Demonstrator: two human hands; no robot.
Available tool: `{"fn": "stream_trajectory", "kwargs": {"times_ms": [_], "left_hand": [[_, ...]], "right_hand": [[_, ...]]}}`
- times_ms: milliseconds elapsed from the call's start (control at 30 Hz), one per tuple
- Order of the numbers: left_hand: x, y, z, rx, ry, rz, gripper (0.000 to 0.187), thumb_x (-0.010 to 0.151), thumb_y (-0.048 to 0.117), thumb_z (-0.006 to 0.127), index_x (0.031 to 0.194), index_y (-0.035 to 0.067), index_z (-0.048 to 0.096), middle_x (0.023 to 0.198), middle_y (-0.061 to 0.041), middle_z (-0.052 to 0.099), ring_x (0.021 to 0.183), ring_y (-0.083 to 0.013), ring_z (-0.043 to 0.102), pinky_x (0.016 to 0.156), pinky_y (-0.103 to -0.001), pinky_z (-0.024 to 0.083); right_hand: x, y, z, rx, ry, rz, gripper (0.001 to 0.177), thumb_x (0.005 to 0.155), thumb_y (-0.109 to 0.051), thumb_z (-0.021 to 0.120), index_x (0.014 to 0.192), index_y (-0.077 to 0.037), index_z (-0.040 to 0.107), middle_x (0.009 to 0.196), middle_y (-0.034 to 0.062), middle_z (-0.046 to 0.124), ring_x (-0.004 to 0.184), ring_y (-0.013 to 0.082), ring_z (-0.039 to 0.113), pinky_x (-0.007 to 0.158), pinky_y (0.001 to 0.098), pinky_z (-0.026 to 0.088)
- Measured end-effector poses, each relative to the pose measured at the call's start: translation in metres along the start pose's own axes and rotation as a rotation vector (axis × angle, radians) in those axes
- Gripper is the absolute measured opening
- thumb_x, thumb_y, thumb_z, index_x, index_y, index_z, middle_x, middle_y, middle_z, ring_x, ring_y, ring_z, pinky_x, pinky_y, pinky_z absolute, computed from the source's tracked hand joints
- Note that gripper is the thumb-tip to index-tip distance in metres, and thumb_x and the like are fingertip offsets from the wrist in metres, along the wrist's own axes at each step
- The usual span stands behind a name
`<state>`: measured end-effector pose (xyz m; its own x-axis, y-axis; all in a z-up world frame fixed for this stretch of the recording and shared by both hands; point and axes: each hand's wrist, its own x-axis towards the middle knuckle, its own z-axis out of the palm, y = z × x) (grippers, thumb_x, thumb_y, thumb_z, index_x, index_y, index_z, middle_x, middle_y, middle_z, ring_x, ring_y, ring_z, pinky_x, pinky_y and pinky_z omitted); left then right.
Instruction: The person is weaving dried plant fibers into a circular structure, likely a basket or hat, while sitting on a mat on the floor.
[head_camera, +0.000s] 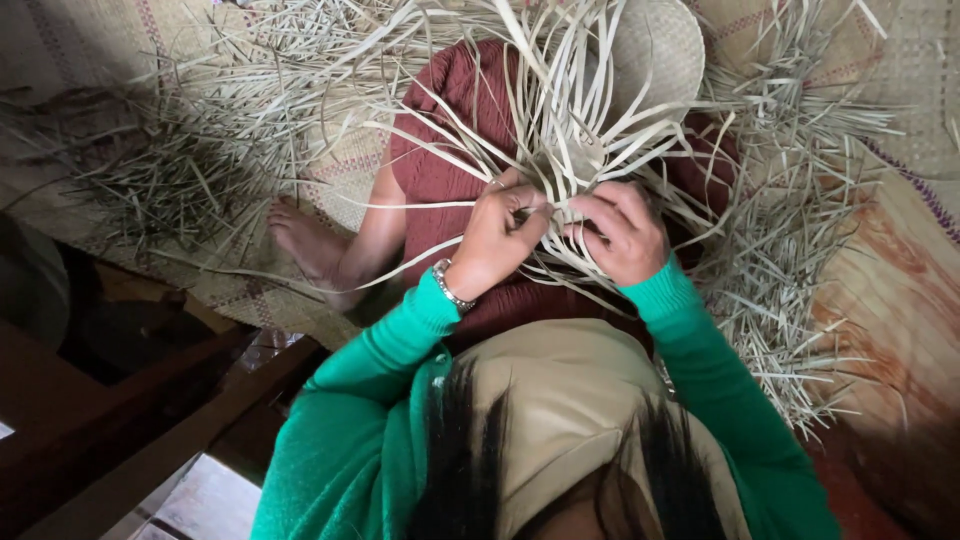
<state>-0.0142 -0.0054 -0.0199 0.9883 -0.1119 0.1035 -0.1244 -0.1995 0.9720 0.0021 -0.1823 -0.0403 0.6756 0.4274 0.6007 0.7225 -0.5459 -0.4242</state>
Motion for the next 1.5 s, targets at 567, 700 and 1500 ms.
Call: {"fn": "stream_trajectory", "kwargs": {"times_ms": [567, 700, 1500], "left_hand": [[0.0, 0.005, -0.006, 0.102, -0.035, 0.258, 0.009, 0.077, 0.007, 0.053, 0.076, 0.01, 0.061, 0.076, -0.008, 0.054, 0.07, -0.0313, 0.058, 0.064, -0.037, 0.047], [-0.002, 0.008, -0.005, 0.171, -0.08, 0.3, 0.009, 0.078, 0.007, 0.051, 0.074, 0.006, 0.059, 0.074, -0.01, 0.053, 0.068, -0.0327, 0.056, 0.064, -0.038, 0.046], [-0.001, 0.015, -0.005, 0.09, -0.088, 0.205, 0.006, 0.075, 0.005, 0.052, 0.072, 0.006, 0.057, 0.068, -0.014, 0.054, 0.067, -0.0375, 0.055, 0.06, -0.042, 0.045]], "right_hand": [[0.029, 0.01, -0.024, 0.476, -0.393, 0.28, 0.02, 0.075, 0.001, 0.061, 0.095, -0.002, 0.059, 0.09, 0.0169, 0.056, 0.078, 0.0377, 0.053, 0.073, 0.0461, 0.04], [0.028, 0.019, -0.029, 0.661, -0.559, 0.387, 0.02, 0.082, 0.005, 0.048, 0.098, 0.002, 0.058, 0.086, 0.016, 0.056, 0.081, 0.0308, 0.055, 0.08, 0.0457, 0.04], [0.024, 0.005, -0.013, 0.568, -0.271, 0.551, 0.008, 0.068, -0.004, 0.069, 0.074, -0.009, 0.065, 0.062, -0.0001, 0.057, 0.06, 0.0107, 0.05, 0.061, 0.024, 0.04]]}}
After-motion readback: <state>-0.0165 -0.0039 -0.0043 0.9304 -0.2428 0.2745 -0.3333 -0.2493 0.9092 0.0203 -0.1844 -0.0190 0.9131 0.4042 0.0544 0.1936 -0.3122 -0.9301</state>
